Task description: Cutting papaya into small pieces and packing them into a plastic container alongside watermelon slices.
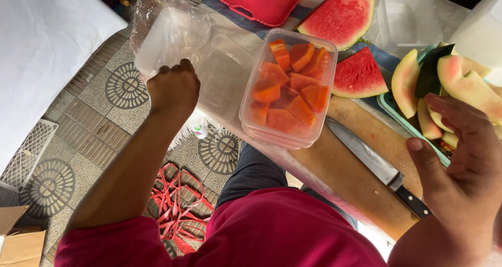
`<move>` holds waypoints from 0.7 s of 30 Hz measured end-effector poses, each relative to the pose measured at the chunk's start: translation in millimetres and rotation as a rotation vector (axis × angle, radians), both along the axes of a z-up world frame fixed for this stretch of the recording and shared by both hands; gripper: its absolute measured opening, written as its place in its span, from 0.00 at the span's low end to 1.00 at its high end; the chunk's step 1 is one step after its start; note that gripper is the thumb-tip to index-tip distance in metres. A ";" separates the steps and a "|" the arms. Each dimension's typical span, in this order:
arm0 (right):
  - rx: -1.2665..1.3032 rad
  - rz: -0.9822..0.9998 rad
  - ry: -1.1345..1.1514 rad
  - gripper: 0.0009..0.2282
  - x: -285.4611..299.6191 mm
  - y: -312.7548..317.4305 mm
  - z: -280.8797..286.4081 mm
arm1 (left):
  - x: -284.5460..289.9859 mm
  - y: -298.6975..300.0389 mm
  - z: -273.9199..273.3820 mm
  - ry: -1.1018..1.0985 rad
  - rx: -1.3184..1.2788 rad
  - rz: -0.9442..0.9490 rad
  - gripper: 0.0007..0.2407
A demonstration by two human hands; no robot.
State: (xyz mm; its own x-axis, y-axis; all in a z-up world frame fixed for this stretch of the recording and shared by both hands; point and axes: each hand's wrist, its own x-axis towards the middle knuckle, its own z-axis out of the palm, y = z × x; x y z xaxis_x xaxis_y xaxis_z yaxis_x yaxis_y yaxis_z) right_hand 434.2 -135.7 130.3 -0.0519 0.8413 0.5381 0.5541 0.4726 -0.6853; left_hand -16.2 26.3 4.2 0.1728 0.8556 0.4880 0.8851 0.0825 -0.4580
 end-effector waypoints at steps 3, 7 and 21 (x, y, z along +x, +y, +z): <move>-0.012 -0.006 0.004 0.20 0.6 1.0 -1.7 | 18.8 -10.3 45.0 -0.317 -0.349 0.095 0.07; 0.011 0.009 -0.003 0.18 -6.5 1.6 2.6 | 21.0 -12.5 55.1 -0.651 -0.672 0.263 0.11; -0.039 -0.060 -0.011 0.18 -3.6 -3.7 7.3 | -6.2 -30.1 141.6 -1.037 -0.415 0.066 0.04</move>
State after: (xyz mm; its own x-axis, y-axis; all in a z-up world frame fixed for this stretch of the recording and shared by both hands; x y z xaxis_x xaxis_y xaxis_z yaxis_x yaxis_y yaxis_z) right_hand 430.6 -139.4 137.6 -0.0064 0.8632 0.5048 0.5879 0.4116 -0.6964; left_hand -22.4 -3.8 145.7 -0.2042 0.9779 0.0441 0.8539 0.1559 0.4965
